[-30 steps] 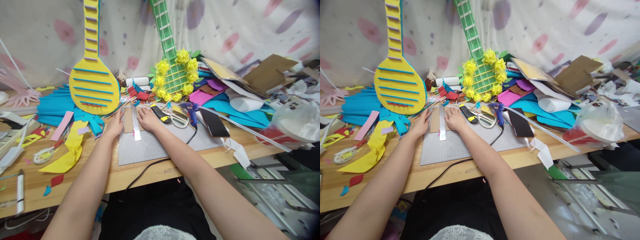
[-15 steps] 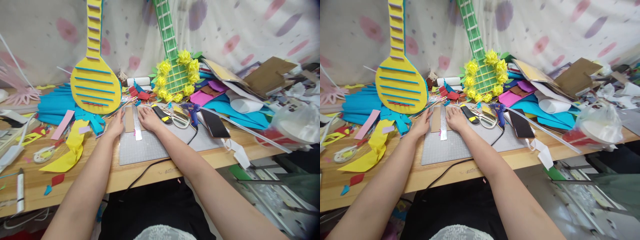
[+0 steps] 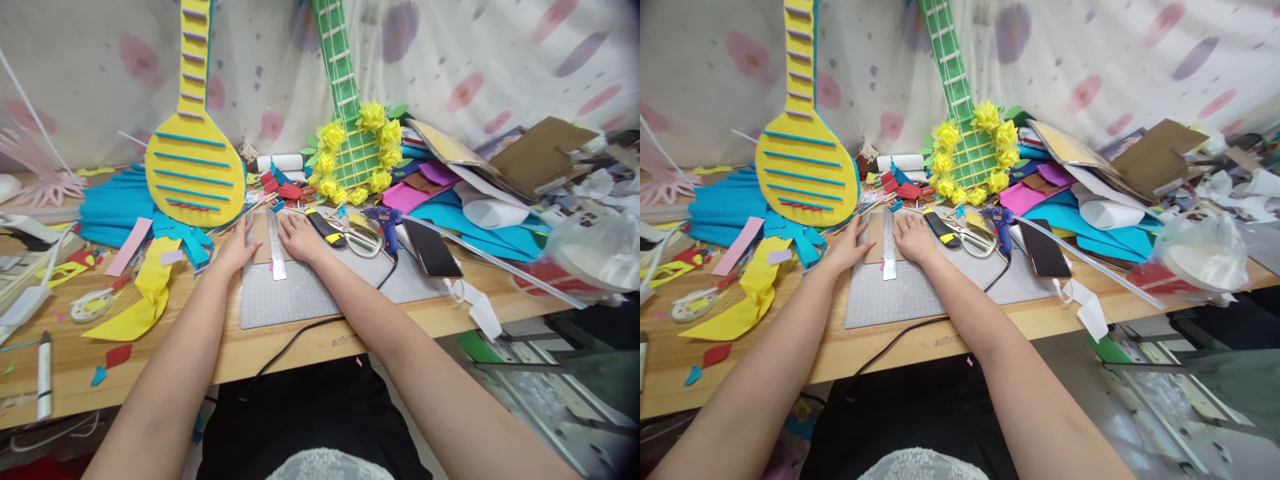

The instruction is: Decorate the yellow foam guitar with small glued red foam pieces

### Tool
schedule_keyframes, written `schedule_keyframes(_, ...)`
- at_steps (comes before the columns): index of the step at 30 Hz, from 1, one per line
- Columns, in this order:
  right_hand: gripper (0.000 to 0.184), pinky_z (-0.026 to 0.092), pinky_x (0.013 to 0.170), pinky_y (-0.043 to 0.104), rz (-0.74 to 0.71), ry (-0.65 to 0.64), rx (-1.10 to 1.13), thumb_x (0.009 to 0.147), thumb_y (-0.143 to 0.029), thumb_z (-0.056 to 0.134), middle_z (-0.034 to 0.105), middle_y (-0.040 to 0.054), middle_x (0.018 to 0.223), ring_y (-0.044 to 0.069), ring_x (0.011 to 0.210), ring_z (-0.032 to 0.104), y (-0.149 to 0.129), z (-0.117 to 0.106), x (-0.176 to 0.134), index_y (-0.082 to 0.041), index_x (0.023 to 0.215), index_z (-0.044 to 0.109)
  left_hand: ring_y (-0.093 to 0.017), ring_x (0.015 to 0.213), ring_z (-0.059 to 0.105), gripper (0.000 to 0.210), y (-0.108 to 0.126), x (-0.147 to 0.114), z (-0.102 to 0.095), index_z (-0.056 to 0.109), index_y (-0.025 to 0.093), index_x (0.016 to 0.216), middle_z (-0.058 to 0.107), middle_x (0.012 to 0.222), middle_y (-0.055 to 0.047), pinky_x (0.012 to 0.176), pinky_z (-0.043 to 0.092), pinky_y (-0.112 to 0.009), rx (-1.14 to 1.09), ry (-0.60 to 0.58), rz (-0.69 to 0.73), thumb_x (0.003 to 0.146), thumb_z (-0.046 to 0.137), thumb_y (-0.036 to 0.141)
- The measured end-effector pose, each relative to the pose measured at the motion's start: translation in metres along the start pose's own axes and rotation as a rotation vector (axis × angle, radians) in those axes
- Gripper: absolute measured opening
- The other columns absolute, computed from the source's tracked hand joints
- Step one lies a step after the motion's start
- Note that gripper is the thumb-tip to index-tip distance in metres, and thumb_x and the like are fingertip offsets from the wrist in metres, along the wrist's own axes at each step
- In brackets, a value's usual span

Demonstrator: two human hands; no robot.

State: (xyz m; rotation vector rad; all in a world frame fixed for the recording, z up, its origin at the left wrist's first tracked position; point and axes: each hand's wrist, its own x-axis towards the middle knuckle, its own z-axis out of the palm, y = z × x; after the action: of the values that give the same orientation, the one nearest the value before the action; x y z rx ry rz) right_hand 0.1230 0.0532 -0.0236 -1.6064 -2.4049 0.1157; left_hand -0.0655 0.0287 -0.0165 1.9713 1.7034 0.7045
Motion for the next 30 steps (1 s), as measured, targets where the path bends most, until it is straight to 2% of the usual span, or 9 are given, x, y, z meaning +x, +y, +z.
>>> schedule_keyframes(6, 0.051, 0.016, 0.11, 0.042, 0.001, 0.003, 0.0, 0.093, -0.038, 0.032, 0.033, 0.0156, 0.144, 0.026, 0.135, 0.028, -0.001, -0.002, -0.002, -0.012, 0.135, 0.041, -0.028, 0.134, 0.03, 0.087, -0.001, 0.003, 0.001, 0.012, 0.016, 0.145, 0.035, 0.144, -0.015, 0.107, 0.029, -0.041, 0.045, 0.023, -0.023, 0.075, 0.061, 0.031)
schedule_keyframes(17, 0.052, 0.016, 0.11, 0.043, 0.001, -0.005, -0.016, 0.093, -0.038, 0.03, 0.033, 0.015, 0.145, 0.026, 0.135, 0.028, 0.0, 0.001, -0.001, -0.013, 0.137, 0.039, -0.028, 0.132, 0.032, 0.085, -0.01, 0.007, 0.005, 0.017, 0.018, 0.144, 0.036, 0.143, -0.014, 0.107, 0.029, -0.042, 0.046, 0.061, 0.039, 0.074, 0.062, 0.032)
schedule_keyframes(30, 0.053, 0.017, 0.11, 0.043, -0.005, -0.022, -0.018, 0.093, -0.039, 0.029, 0.031, 0.0155, 0.146, 0.027, 0.135, 0.027, -0.001, -0.004, -0.002, -0.012, 0.138, 0.037, -0.028, 0.131, 0.035, 0.083, -0.005, 0.005, 0.002, 0.017, 0.014, 0.144, 0.037, 0.142, -0.018, 0.107, 0.029, -0.042, 0.033, 0.03, 0.032, 0.075, 0.061, 0.03)
